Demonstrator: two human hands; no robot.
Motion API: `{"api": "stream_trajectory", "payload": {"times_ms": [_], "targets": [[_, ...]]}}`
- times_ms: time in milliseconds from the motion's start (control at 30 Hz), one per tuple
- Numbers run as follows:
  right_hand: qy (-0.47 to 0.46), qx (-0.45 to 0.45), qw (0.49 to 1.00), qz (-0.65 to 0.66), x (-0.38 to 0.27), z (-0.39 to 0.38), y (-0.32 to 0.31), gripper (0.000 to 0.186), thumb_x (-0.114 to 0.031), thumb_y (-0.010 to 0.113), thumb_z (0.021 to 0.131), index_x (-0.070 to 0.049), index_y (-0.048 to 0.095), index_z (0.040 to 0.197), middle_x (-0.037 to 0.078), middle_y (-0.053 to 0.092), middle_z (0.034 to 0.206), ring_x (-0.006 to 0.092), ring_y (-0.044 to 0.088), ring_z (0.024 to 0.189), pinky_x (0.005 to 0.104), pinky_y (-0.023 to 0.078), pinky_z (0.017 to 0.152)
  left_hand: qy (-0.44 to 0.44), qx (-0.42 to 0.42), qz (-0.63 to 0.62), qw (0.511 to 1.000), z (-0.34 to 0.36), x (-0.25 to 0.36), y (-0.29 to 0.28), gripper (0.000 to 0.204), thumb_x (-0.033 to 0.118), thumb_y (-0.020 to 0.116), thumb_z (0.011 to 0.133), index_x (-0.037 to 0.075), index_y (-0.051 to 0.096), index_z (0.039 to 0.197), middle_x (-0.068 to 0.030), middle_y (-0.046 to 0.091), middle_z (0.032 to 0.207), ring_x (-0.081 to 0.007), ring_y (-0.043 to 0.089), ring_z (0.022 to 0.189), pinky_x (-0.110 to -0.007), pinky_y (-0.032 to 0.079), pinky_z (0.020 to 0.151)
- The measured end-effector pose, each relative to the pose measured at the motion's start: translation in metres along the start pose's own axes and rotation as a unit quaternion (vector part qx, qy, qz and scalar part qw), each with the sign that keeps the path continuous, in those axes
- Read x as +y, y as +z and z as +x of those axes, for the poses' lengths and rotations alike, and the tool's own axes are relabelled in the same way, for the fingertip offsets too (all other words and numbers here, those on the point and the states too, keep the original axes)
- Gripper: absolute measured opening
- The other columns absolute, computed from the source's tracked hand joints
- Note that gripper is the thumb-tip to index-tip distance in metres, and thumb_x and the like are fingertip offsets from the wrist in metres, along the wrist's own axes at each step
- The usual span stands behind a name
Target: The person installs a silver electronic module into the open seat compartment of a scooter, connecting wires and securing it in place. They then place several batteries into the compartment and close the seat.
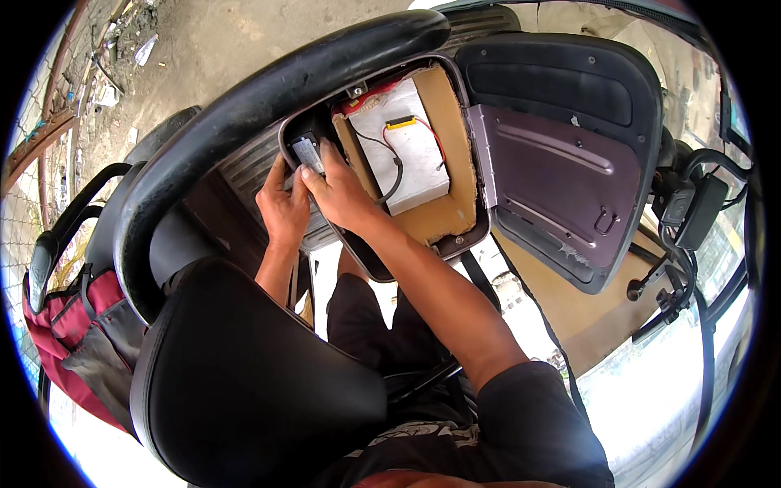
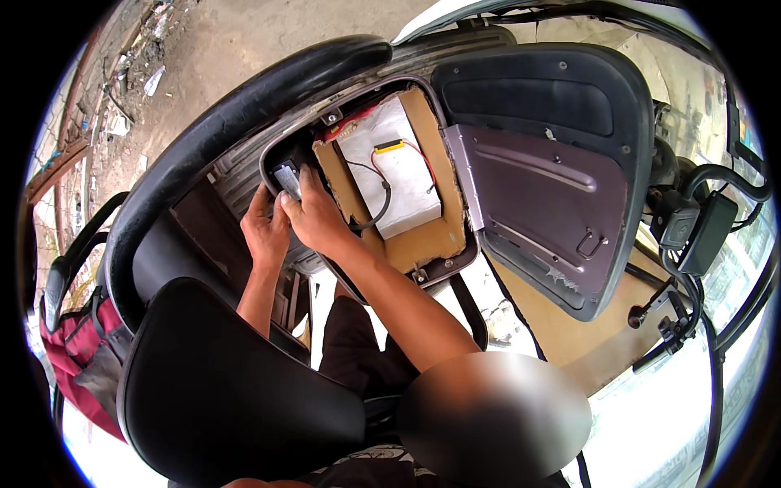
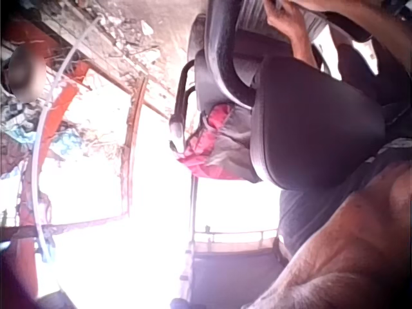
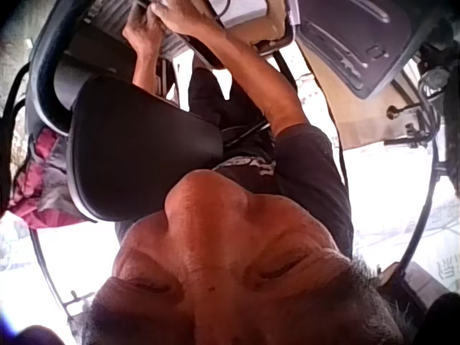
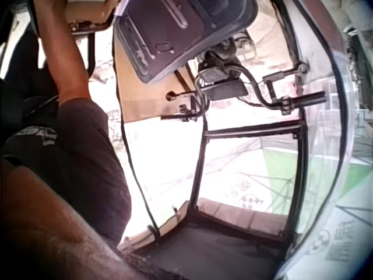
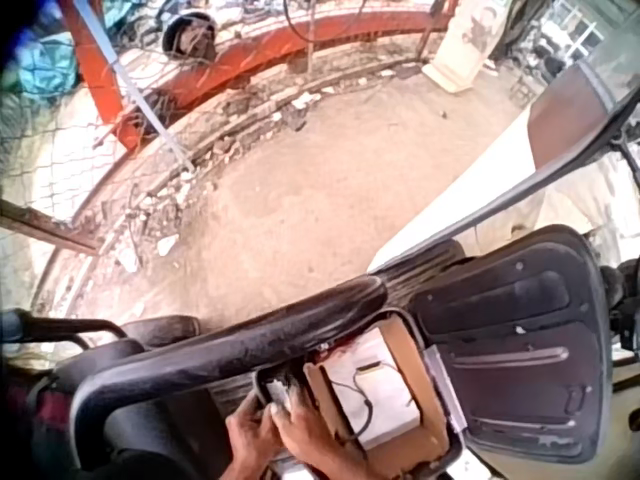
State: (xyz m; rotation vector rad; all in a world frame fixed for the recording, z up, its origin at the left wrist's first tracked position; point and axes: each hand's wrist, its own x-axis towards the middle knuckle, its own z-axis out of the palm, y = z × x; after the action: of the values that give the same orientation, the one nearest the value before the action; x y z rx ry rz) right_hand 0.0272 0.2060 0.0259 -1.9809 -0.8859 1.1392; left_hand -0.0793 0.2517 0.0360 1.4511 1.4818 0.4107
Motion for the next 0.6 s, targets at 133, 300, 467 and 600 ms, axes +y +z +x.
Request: {"api": "stream_trajectory", "payload": {"times_ms": [133, 300, 467, 600], "targets": [[0.184, 0.119, 0.964, 0.148, -0.002, -0.006, -0.029, 0.033, -0.028, 0.06, 0.099, 0.002, 0.067, 0.087, 0.016, 0.068, 0.069, 0.0399, 0.069, 0.069, 0.0474, 0.053, 0.065, -0.021, 0.0, 0.009, 1.0, -0.002, -0.004, -0.004, 0.038, 0.016, 0.069, 0.097, -0.003, 0.064, 0.129, -0.0123, 0.073, 0.085, -0.0087, 0.063, 0.076, -0.029, 0.053, 0.072], [0.163, 0.066, 0.984, 0.019, 0.024, 0.061, -0.035, 0.039, -0.031, 0.064, 0.097, 0.006, 0.065, 0.085, 0.026, 0.068, 0.079, 0.0443, 0.067, 0.082, 0.049, 0.05, 0.076, -0.067, -0.009, 0.022, 0.997, -0.003, 0.007, -0.007, 0.039, 0.024, 0.067, 0.1, -0.003, 0.064, 0.128, -0.0072, 0.071, 0.085, -0.0091, 0.059, 0.075, -0.029, 0.051, 0.071], [0.15, 0.084, 0.985, 0.012, 0.037, 0.1, -0.028, 0.039, -0.028, 0.066, 0.096, 0.009, 0.067, 0.084, 0.029, 0.069, 0.086, 0.0461, 0.066, 0.087, 0.0482, 0.049, 0.079, -0.059, -0.014, 0.041, 0.997, -0.002, 0.016, -0.001, 0.035, 0.023, 0.065, 0.101, -0.002, 0.065, 0.125, -0.0079, 0.067, 0.076, -0.008, 0.058, 0.071, -0.029, 0.05, 0.067], [0.128, 0.053, 0.98, 0.142, 0.063, 0.107, -0.016, 0.035, -0.026, 0.065, 0.101, 0.004, 0.066, 0.084, 0.008, 0.066, 0.078, 0.0163, 0.06, 0.073, 0.034, 0.049, 0.07, -0.056, -0.005, 0.045, 0.997, -0.004, 0.018, -0.001, 0.032, 0.021, 0.063, 0.101, -0.003, 0.064, 0.123, -0.0082, 0.064, 0.073, -0.0081, 0.057, 0.069, -0.029, 0.05, 0.066]]}}
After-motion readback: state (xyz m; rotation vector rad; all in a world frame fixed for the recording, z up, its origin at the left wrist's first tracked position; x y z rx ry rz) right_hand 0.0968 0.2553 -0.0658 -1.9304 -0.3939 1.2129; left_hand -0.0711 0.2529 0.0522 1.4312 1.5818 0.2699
